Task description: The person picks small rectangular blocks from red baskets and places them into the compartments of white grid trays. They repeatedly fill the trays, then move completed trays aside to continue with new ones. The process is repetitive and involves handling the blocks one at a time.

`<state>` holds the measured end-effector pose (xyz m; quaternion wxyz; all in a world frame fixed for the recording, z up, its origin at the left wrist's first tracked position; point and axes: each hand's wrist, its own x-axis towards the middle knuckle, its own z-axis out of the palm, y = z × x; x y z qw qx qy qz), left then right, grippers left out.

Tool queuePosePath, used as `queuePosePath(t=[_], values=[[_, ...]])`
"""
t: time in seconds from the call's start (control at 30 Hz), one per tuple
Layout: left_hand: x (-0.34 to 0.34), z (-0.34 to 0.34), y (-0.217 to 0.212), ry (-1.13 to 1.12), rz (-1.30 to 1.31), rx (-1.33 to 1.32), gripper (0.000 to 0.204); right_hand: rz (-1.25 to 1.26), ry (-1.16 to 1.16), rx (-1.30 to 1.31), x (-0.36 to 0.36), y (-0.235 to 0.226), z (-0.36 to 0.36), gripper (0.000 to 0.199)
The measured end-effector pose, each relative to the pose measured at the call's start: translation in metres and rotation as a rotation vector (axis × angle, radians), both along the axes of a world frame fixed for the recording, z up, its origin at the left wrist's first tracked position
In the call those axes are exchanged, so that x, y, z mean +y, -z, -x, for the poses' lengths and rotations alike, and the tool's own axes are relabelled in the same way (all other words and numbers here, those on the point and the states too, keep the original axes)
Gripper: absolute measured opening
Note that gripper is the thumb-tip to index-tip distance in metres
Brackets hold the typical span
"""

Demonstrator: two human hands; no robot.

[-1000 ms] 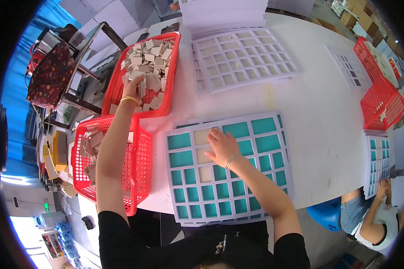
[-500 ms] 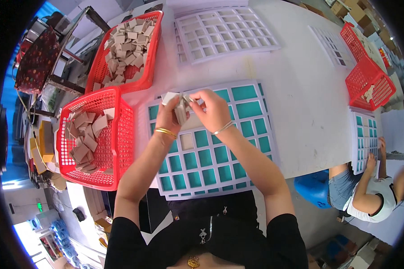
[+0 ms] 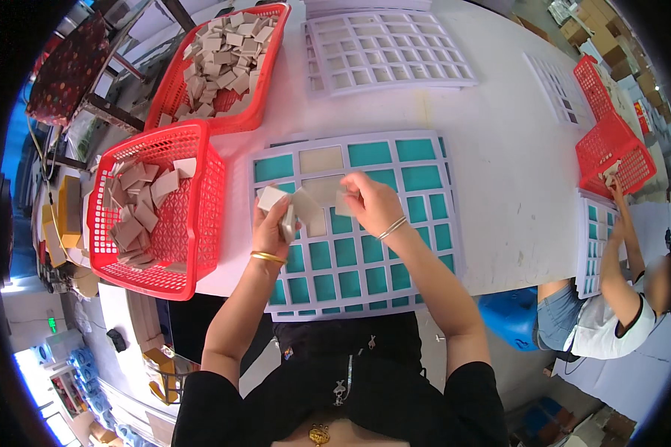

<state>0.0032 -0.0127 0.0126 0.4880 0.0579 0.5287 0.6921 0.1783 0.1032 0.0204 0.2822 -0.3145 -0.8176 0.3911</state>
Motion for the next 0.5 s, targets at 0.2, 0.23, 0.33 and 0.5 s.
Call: queuePosePath(t=[0.2, 0.23, 0.33, 0.5], values=[[-0.037, 0.010, 0.019, 0.060, 0.017, 0.131, 0.050, 0.204, -0.157, -0.156, 0.001, 0.009, 0.003, 0.010], [-0.040, 0.010, 0.017, 0.075, 0.004, 0.130, 0.051, 0.242, -0.144, -0.139, 0.000, 0.009, 0.005, 0.010], [-0.044, 0.009, 0.005, 0.086, 0.020, 0.038, 0.053, 0.115, -0.223, -0.176, 0.002, 0.027, 0.004, 0.011], [-0.048, 0.006, 0.007, 0.145, -0.013, 0.060, 0.052, -0.334, -0.103, -0.198, -0.018, 0.007, 0.012, 0.014]])
